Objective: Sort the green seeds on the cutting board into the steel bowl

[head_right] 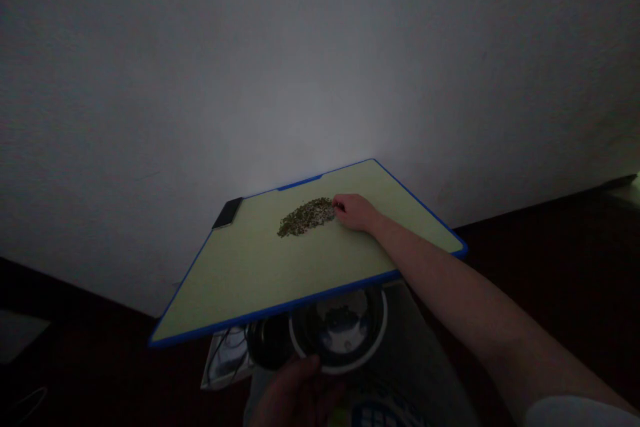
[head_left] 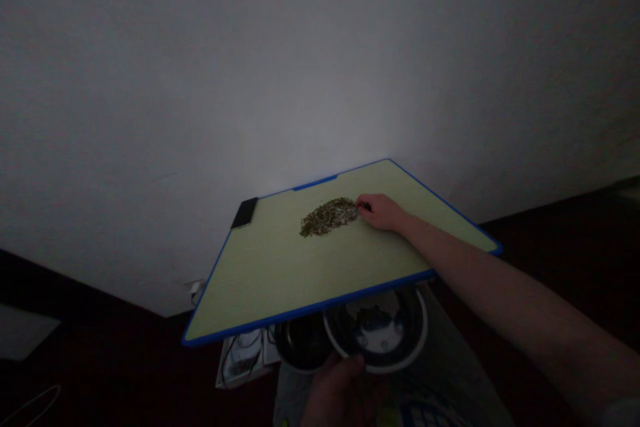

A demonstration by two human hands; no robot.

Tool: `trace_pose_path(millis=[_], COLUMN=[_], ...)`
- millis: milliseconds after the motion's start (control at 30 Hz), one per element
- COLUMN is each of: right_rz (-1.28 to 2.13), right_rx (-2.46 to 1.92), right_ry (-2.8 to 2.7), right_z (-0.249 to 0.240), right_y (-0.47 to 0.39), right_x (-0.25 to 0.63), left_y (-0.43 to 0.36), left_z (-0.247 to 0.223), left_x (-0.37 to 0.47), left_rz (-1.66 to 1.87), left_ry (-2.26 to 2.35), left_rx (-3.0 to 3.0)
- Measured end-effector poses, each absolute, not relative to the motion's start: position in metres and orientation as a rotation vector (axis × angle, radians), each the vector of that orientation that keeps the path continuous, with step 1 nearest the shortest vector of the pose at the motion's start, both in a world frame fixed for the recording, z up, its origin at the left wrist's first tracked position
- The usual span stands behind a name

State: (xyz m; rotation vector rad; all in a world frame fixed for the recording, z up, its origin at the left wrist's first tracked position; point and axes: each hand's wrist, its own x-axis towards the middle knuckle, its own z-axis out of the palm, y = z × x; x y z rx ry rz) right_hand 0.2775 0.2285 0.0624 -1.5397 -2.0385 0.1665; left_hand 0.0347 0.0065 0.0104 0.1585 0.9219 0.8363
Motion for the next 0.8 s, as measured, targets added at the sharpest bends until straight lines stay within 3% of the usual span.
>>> trace_pose_path(millis=[800], right_rz=[0.248], right_rx=[-1.491], right_ry=[-2.067], right_z=[0.064], right_y=[0.2267], right_x=[0.277], left_y=[0.0062], left_z=[0.015], left_x=[0.0306], left_rz=[0.798], left_ry=[0.927], left_rx=[0.191])
